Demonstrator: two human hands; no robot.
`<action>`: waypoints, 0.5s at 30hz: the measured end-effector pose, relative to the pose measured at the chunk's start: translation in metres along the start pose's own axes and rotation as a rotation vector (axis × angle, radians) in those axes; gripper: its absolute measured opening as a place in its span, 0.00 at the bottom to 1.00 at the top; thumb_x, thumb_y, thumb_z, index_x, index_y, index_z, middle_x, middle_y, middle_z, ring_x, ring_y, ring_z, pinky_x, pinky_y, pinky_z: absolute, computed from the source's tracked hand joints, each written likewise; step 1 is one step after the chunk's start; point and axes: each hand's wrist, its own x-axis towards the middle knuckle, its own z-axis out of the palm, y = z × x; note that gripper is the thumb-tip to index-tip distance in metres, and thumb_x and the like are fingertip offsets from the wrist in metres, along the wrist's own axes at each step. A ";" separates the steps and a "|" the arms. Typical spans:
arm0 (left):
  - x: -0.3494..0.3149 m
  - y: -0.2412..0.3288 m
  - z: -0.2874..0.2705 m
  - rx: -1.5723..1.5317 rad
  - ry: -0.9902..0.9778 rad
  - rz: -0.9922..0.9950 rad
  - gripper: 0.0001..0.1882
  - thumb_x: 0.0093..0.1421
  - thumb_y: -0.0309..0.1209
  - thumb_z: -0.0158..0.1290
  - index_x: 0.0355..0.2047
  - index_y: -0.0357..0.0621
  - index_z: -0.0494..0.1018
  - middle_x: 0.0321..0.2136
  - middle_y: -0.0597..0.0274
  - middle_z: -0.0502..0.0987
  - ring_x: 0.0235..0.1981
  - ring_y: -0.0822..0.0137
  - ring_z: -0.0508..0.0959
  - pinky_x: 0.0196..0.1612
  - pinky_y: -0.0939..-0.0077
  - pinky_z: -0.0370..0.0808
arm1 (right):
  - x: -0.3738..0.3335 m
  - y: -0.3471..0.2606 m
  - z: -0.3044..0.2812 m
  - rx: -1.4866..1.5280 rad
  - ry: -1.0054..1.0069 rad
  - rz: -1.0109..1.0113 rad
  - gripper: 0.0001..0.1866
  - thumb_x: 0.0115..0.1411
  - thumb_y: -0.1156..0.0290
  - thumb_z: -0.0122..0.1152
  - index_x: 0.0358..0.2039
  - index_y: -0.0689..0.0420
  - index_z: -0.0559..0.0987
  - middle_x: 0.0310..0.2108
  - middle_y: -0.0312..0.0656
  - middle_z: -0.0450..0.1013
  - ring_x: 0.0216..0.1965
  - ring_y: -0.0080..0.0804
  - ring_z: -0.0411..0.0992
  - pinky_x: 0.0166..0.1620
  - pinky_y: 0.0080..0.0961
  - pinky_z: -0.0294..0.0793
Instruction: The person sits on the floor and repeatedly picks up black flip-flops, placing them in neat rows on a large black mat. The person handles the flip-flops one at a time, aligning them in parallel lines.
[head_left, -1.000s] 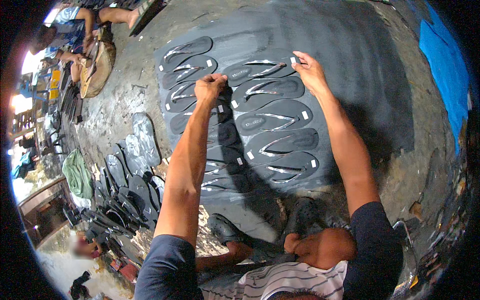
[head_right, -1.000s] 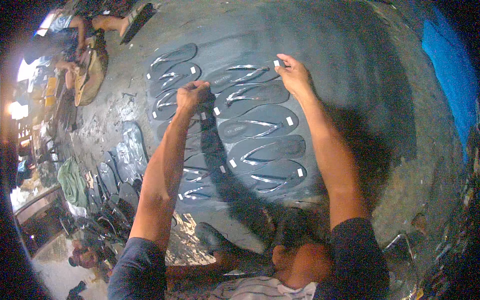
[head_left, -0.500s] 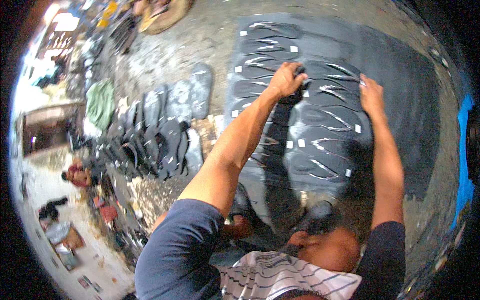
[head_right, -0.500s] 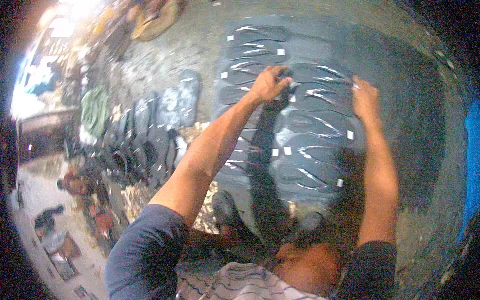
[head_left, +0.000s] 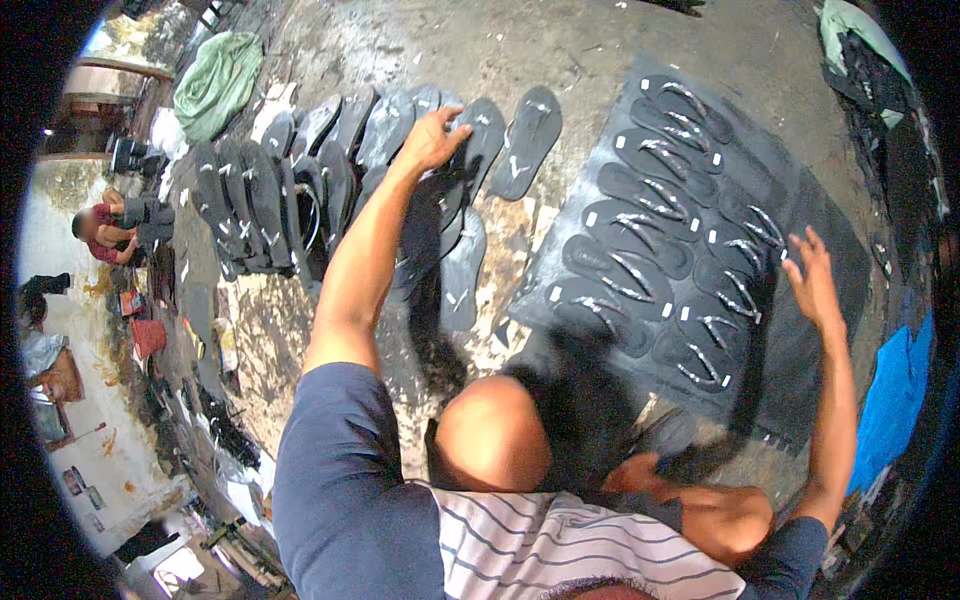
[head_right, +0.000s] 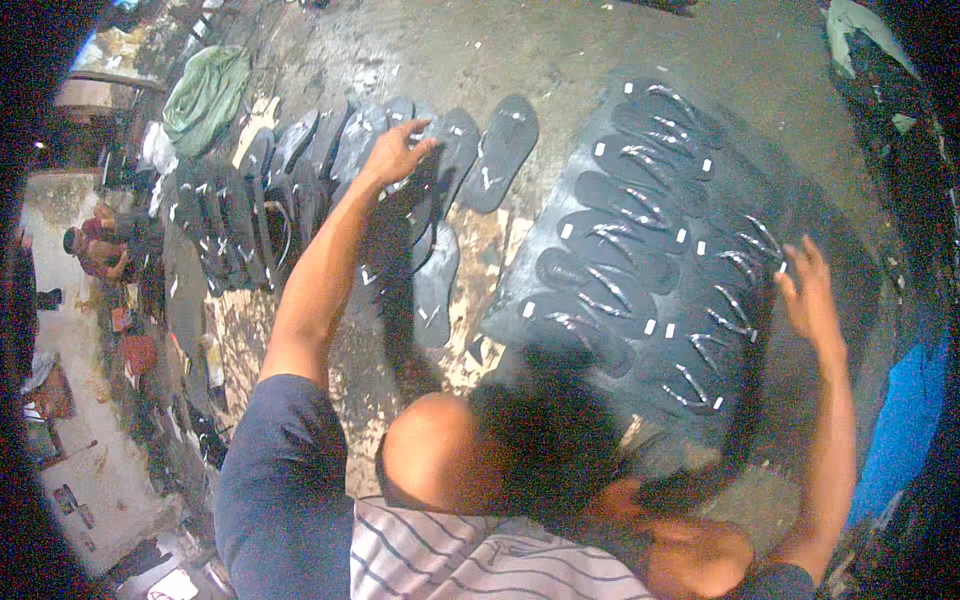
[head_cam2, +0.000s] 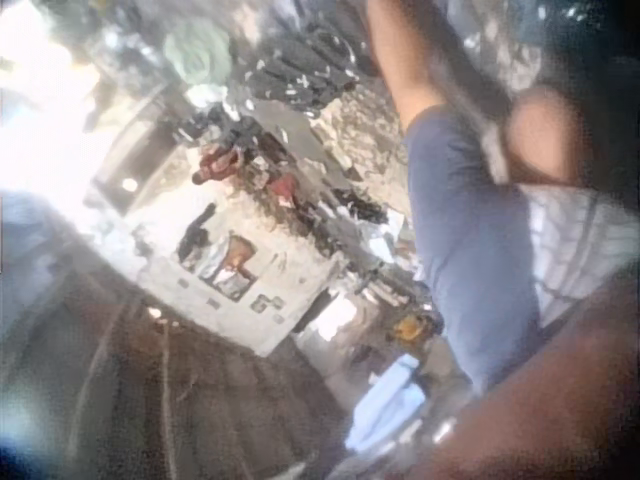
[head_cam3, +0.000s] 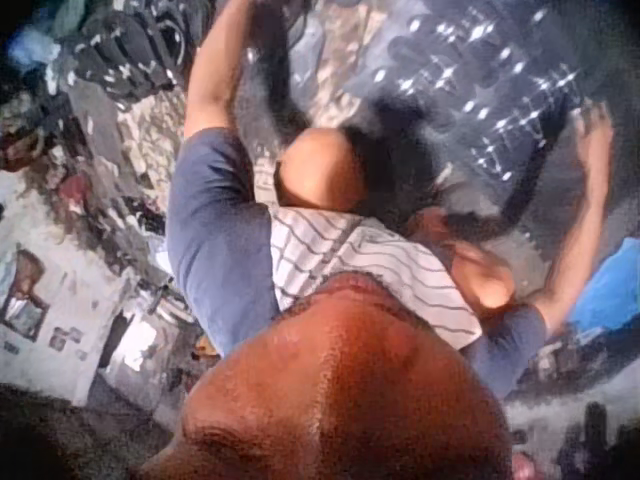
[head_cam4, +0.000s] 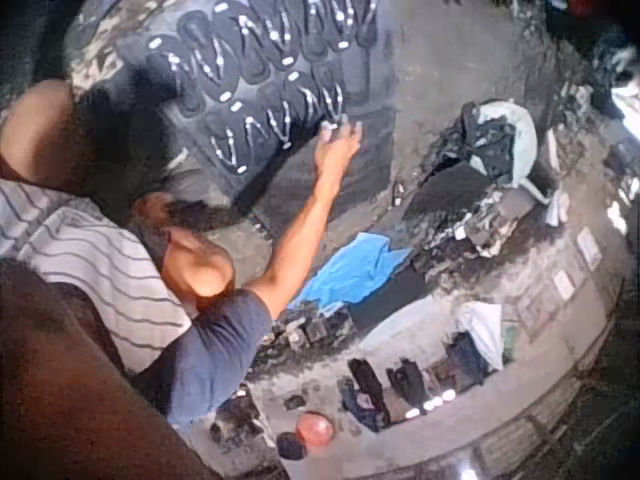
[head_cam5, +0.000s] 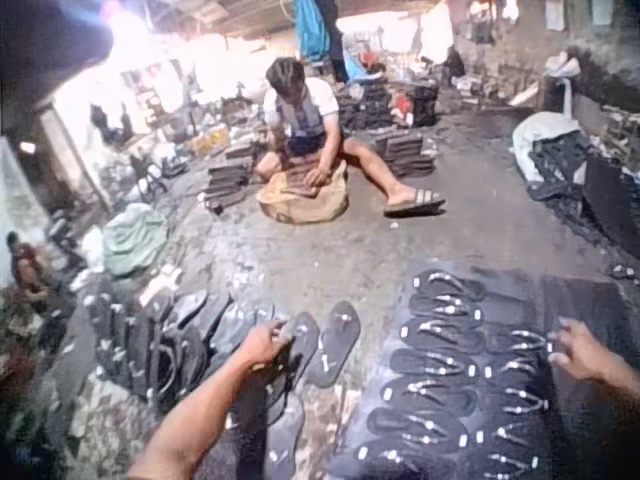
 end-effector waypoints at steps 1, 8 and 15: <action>-0.018 0.017 -0.023 -0.081 0.042 0.069 0.25 0.59 0.42 0.58 0.54 0.43 0.72 0.50 0.44 0.76 0.50 0.49 0.76 0.54 0.60 0.72 | 0.003 -0.015 -0.015 0.005 0.021 -0.049 0.24 0.63 0.65 0.58 0.58 0.55 0.70 0.67 0.52 0.55 0.67 0.52 0.54 0.67 0.42 0.53; -0.158 -0.047 -0.085 0.092 0.295 0.142 0.28 0.59 0.29 0.53 0.61 0.41 0.64 0.55 0.43 0.69 0.59 0.46 0.67 0.63 0.59 0.63 | 0.055 -0.120 -0.017 0.297 0.029 -0.207 0.22 0.63 0.64 0.57 0.57 0.54 0.71 0.65 0.51 0.57 0.67 0.49 0.55 0.67 0.41 0.53; -0.210 0.001 -0.072 -0.025 0.447 0.001 0.18 0.57 0.27 0.55 0.49 0.38 0.70 0.41 0.46 0.74 0.43 0.52 0.76 0.48 0.61 0.72 | 0.045 -0.190 -0.019 0.422 -0.047 -0.472 0.22 0.63 0.65 0.58 0.57 0.53 0.71 0.66 0.50 0.56 0.67 0.51 0.53 0.67 0.42 0.53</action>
